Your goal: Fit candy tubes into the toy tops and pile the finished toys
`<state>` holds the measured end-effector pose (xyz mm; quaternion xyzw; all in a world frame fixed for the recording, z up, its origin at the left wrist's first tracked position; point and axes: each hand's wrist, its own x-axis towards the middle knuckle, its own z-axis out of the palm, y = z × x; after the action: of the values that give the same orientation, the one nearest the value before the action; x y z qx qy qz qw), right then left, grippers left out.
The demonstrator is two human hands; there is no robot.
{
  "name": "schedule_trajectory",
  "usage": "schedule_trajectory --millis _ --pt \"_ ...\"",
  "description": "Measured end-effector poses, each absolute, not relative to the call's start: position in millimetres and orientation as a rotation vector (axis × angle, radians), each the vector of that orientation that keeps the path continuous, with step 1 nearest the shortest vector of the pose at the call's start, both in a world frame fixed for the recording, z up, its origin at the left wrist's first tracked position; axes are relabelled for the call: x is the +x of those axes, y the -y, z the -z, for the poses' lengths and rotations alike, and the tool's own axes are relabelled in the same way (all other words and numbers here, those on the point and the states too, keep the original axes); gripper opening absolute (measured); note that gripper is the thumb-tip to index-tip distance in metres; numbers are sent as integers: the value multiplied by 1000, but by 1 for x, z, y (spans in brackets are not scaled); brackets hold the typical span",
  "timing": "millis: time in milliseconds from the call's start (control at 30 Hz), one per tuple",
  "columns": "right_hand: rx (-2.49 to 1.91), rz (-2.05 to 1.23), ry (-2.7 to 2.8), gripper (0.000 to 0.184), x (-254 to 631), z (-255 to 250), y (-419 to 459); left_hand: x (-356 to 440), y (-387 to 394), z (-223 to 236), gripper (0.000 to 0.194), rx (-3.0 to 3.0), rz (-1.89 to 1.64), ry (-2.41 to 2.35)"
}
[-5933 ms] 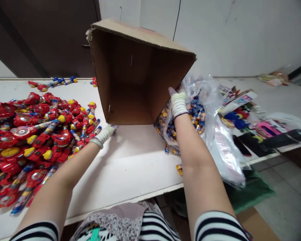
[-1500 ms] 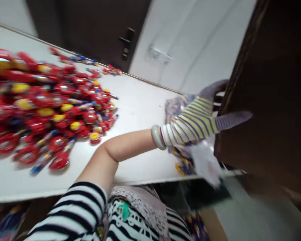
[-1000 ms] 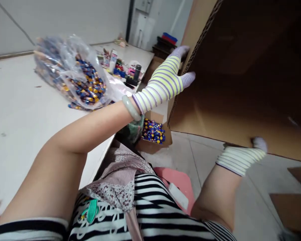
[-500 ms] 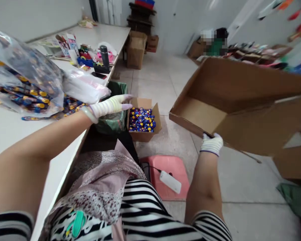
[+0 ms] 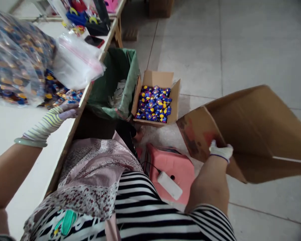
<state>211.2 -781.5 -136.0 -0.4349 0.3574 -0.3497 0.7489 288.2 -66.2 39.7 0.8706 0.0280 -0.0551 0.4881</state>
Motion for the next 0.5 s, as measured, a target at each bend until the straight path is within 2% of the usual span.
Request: schedule_trajectory --millis 100,133,333,500 --pt "-727 846 -905 60 220 155 796 288 77 -26 47 2048 234 -112" --pt "-687 840 -906 60 225 161 792 289 80 -21 48 2034 297 -105" --pt "-786 463 -1013 20 275 204 686 305 111 14 43 2074 628 -41" --pt "-928 303 -971 20 318 211 608 325 170 56 35 1815 801 -192"
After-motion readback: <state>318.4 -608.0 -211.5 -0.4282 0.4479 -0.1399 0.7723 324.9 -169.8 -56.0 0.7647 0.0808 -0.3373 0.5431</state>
